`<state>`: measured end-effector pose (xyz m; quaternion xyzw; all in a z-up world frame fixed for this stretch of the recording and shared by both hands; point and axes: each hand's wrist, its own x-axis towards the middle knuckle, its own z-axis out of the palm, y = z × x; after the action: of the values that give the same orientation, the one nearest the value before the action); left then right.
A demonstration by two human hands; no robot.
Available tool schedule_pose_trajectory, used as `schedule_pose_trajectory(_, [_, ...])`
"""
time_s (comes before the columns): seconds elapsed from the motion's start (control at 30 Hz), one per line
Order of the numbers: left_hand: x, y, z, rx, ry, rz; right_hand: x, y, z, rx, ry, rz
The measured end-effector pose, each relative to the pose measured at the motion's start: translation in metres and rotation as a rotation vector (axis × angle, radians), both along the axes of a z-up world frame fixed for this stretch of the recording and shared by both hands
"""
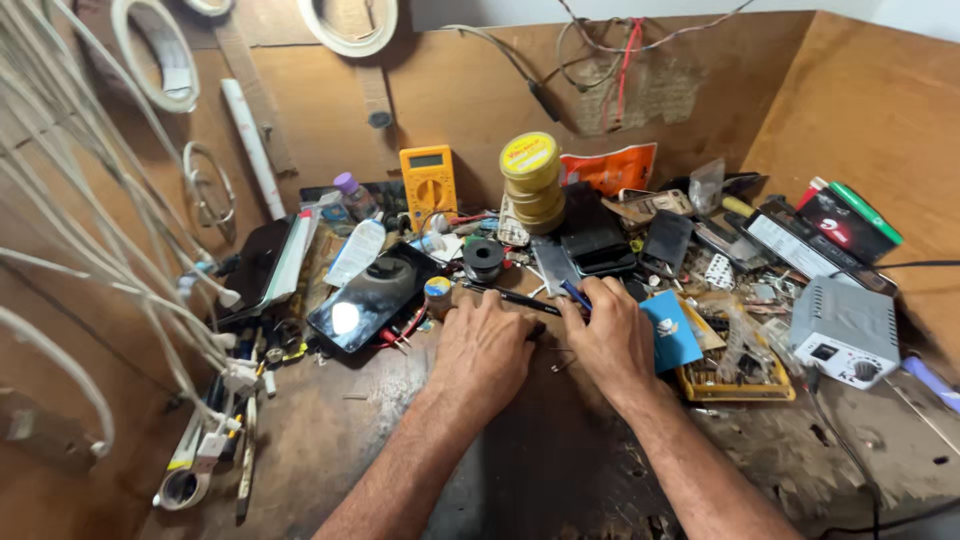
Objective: The person uses a screwdriver to manipulate the internal components of a mobile phone on a cluttered workbench.
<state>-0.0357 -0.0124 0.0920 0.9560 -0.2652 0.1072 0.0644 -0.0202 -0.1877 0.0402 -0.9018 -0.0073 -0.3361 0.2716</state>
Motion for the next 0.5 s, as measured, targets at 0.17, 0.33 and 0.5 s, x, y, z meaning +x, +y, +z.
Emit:
schedule_pose_trajectory(0.17, [0.009,0.01,-0.003,-0.582,0.161,-0.034,-0.002,0.0,0.003,0.064,0.026,-0.025])
schedule_pose_trajectory(0.33, [0.012,0.024,-0.023,-1.298,0.783,-0.038,0.004,-0.006,-0.008,0.132,-0.079,0.055])
schedule_pose_trajectory(0.5, [0.006,0.035,-0.035,-1.674,1.106,-0.107,0.009,-0.007,-0.012,0.035,-0.367,0.1])
